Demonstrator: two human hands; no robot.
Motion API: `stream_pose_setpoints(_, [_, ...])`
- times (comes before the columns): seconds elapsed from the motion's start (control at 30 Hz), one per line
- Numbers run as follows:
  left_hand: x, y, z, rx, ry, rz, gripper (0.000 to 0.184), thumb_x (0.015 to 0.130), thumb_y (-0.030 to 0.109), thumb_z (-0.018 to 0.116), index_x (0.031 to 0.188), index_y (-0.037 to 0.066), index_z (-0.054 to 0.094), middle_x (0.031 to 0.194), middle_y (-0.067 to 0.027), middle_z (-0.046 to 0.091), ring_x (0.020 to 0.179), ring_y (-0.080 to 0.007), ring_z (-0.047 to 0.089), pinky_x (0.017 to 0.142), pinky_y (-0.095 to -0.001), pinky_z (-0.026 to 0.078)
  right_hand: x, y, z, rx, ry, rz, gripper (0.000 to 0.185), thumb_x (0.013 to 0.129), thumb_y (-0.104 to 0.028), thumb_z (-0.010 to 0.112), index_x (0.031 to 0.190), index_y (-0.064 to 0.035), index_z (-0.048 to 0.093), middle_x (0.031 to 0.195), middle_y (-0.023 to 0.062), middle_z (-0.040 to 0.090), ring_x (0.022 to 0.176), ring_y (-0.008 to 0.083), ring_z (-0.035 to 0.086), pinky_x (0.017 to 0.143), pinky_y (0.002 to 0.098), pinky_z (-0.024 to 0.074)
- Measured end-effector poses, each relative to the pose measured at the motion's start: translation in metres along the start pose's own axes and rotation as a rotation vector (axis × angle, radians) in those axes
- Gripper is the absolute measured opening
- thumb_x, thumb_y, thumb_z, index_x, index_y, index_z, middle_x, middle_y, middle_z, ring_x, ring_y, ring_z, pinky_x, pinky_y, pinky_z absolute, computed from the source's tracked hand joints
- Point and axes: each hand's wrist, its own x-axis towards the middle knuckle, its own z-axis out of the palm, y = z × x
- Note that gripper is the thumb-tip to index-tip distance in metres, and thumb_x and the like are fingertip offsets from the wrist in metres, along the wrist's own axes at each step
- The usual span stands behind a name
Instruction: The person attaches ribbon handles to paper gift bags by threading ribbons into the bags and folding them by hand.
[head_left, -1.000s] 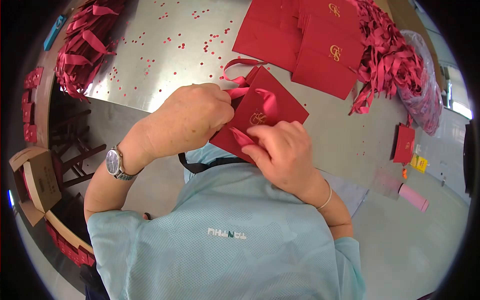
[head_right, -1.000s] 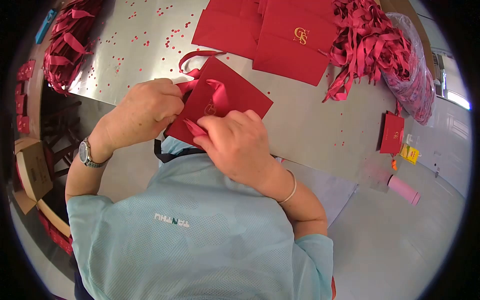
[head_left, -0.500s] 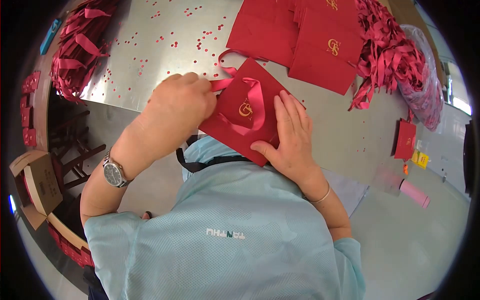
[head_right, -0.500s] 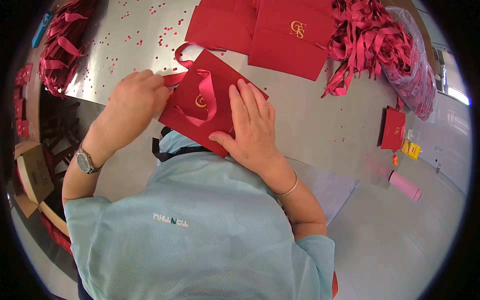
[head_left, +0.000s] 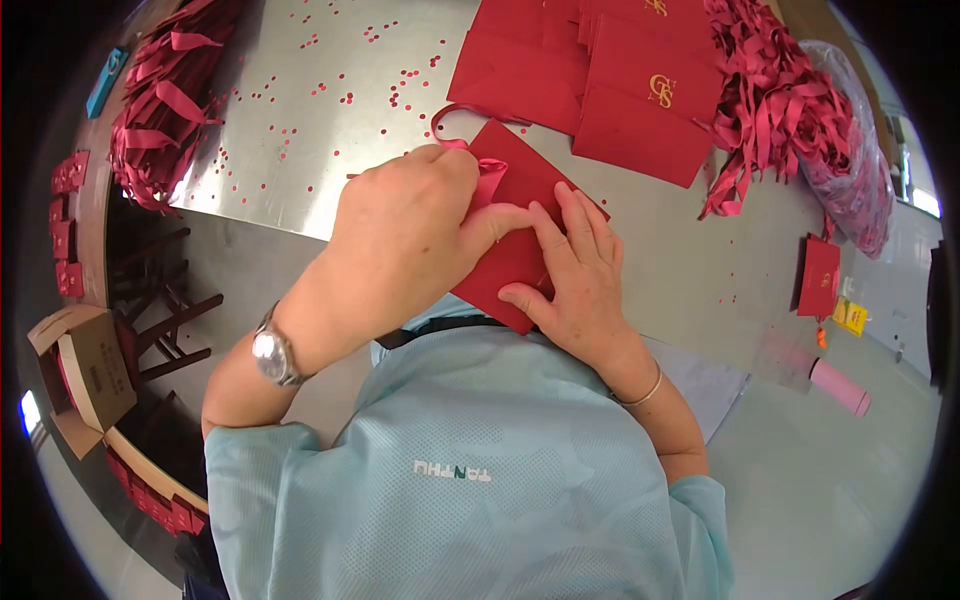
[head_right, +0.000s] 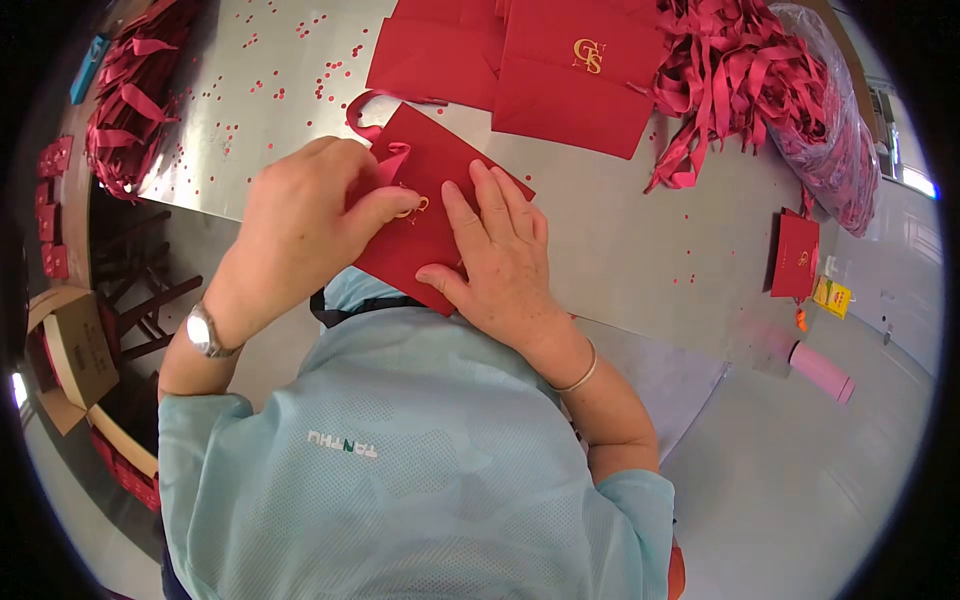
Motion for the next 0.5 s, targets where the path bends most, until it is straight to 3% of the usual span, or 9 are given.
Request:
stream_pose_setpoints(0.1, [0.007,0.000,0.004,0.149,-0.177,-0.099,0.030,0.085,0.031,0.068,0.080,0.001,0.066,0.079,-0.0156,0.066,0.069,-0.0323,0.065,0.056,-0.0398,0.051,0.000,0.000,0.001,-0.016,0.000,0.004,0.079,0.072,-0.042,0.077,0.136,-0.0036,0.051,0.149,0.0217,0.036,0.136,0.0355,0.035,0.107,0.0476,0.0289])
stream_pose_setpoints(0.23, [0.010,-0.023,-0.009,-0.669,-0.463,-0.473,0.022,0.086,0.020,0.064,0.087,-0.001,0.069,0.074,-0.0080,0.068,0.064,-0.0148,0.063,0.058,-0.0310,0.050,-0.001,-0.001,0.001,0.000,0.015,0.003,0.076,0.074,-0.043,0.076,0.135,-0.0033,0.053,0.148,0.0217,0.038,0.136,0.0355,0.034,0.106,0.0472,0.0293])
stream_pose_setpoints(0.27, [0.011,-0.024,-0.019,-0.673,-0.473,-0.592,0.021,0.088,0.017,0.063,0.091,-0.003,0.068,0.073,-0.0039,0.066,0.068,-0.0089,0.059,0.062,-0.0274,0.048,-0.001,-0.001,0.000,0.002,0.004,0.004,0.076,0.074,-0.043,0.076,0.134,-0.0033,0.053,0.148,0.0217,0.038,0.136,0.0354,0.034,0.106,0.0470,0.0294])
stream_pose_setpoints(0.33, [-0.002,-0.043,-0.014,-0.644,-0.146,-0.308,0.018,0.090,0.011,0.059,0.095,-0.004,0.068,0.078,-0.0069,0.068,0.075,-0.0120,0.063,0.066,-0.0279,0.050,-0.001,-0.001,0.000,0.010,0.007,0.004,0.076,0.073,-0.042,0.076,0.134,-0.0031,0.053,0.147,0.0220,0.038,0.136,0.0353,0.034,0.106,0.0468,0.0295])
stream_pose_setpoints(0.37, [-0.007,-0.046,-0.024,-0.412,-0.141,-0.220,0.017,0.089,0.003,0.057,0.101,-0.001,0.068,0.093,-0.0094,0.067,0.083,-0.0190,0.067,0.070,-0.0298,0.051,-0.001,-0.001,0.000,0.016,0.008,0.003,0.076,0.073,-0.042,0.077,0.134,-0.0030,0.053,0.147,0.0223,0.039,0.136,0.0353,0.035,0.106,0.0466,0.0297])
stream_pose_setpoints(0.4, [-0.011,-0.049,-0.026,-0.409,-0.141,-0.223,0.017,0.089,0.003,0.057,0.101,-0.001,0.068,0.093,-0.0094,0.067,0.083,-0.0190,0.067,0.070,-0.0298,0.051,-0.001,-0.001,0.000,0.019,0.007,0.002,0.076,0.073,-0.042,0.077,0.134,-0.0030,0.053,0.147,0.0223,0.039,0.136,0.0353,0.035,0.106,0.0466,0.0297])
stream_pose_setpoints(0.5, [-0.024,-0.054,-0.021,-0.062,-0.257,-0.044,0.025,0.079,-0.001,0.065,0.101,0.009,0.070,0.109,-0.0100,0.058,0.086,-0.0304,0.065,0.071,-0.0362,0.053,0.000,-0.001,0.000,0.015,0.010,-0.019,0.077,0.072,-0.042,0.078,0.134,-0.0026,0.053,0.147,0.0227,0.038,0.136,0.0350,0.035,0.106,0.0465,0.0299])
